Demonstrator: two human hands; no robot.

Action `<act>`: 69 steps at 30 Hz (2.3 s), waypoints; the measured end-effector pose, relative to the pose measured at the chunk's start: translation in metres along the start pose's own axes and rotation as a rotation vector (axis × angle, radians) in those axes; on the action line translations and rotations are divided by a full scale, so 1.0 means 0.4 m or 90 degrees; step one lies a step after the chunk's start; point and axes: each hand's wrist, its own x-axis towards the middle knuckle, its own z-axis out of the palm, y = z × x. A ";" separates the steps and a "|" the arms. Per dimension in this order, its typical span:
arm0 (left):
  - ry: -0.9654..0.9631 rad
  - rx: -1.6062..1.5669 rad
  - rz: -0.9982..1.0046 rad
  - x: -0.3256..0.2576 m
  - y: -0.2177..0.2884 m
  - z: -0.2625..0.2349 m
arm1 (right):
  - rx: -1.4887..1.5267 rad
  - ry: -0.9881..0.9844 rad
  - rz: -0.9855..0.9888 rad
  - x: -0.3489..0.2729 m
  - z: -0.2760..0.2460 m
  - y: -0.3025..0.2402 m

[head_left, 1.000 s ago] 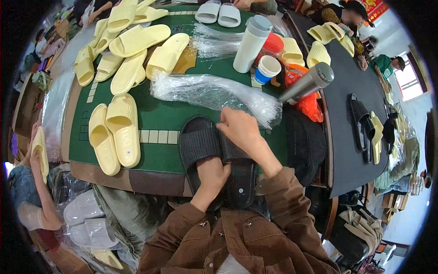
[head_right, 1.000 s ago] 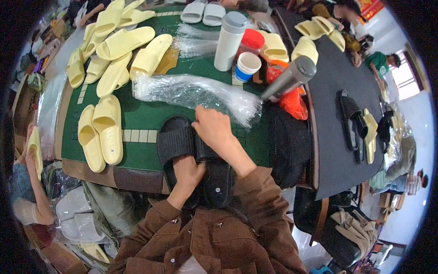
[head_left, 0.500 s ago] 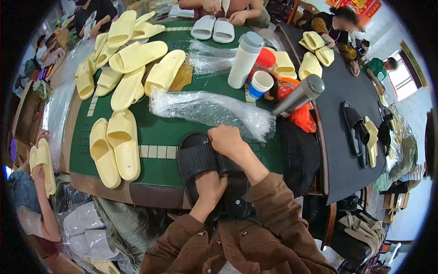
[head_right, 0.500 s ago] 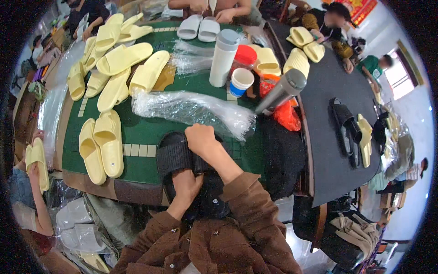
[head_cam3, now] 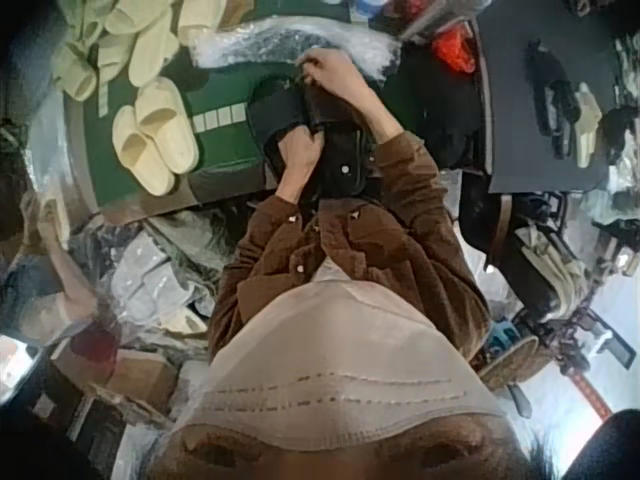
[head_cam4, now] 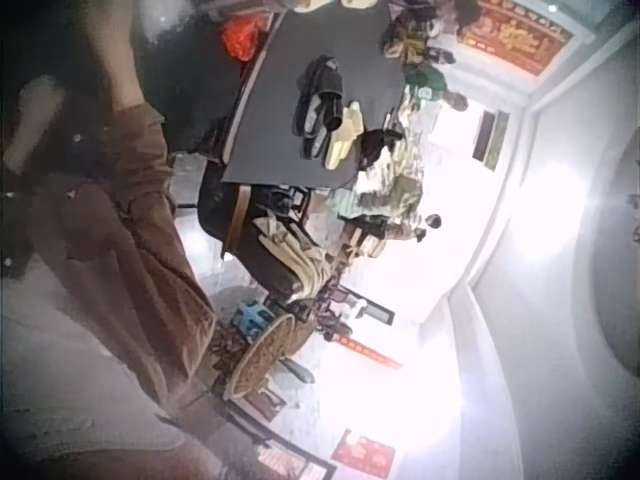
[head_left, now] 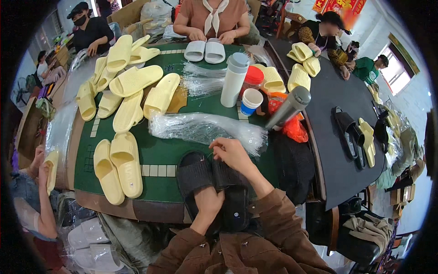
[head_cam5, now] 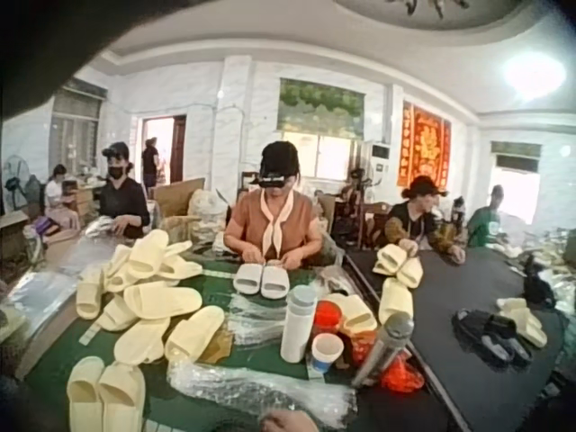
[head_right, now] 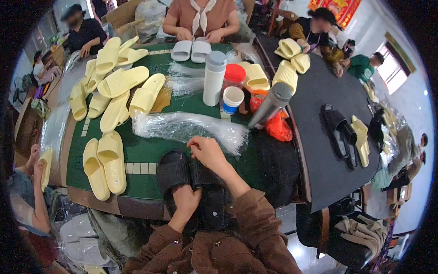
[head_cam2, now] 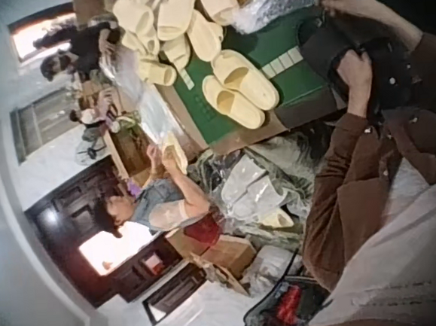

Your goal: The person assembles pairs of plastic slippers by hand at a workbench. They pick up individual slipper halves, align them, and press them together to form complete pairs. The person handles multiple pairs of different colors, including black, white, and yellow, placing the finished pairs on the table.

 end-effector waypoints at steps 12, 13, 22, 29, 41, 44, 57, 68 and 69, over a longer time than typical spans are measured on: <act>0.184 0.049 0.121 -0.006 -0.001 0.013 | -0.074 -0.048 -0.176 0.012 0.065 0.036; 0.163 0.043 0.108 -0.006 0.001 0.010 | -0.076 -0.046 -0.182 0.014 0.062 0.035; 0.062 0.033 0.081 -0.027 0.028 0.017 | 0.058 -0.051 -0.065 -0.038 0.019 0.042; 0.182 0.100 0.357 -0.107 0.057 -0.116 | 0.205 0.105 -0.044 -0.058 0.035 0.087; 0.158 -0.077 0.264 0.140 0.094 -0.190 | 0.139 0.163 -0.111 -0.072 0.045 0.044; 0.139 -0.091 0.256 0.196 0.088 -0.142 | 0.119 0.188 -0.098 -0.075 0.048 0.058; 0.120 -0.260 0.175 0.213 0.042 -0.085 | 0.142 0.259 -0.092 -0.069 0.080 0.080; 0.144 -0.352 0.164 0.208 0.050 -0.095 | 0.259 0.264 -0.103 -0.067 0.075 0.088; 0.141 -0.352 0.163 0.210 0.051 -0.097 | 0.299 0.260 -0.105 -0.064 0.075 0.106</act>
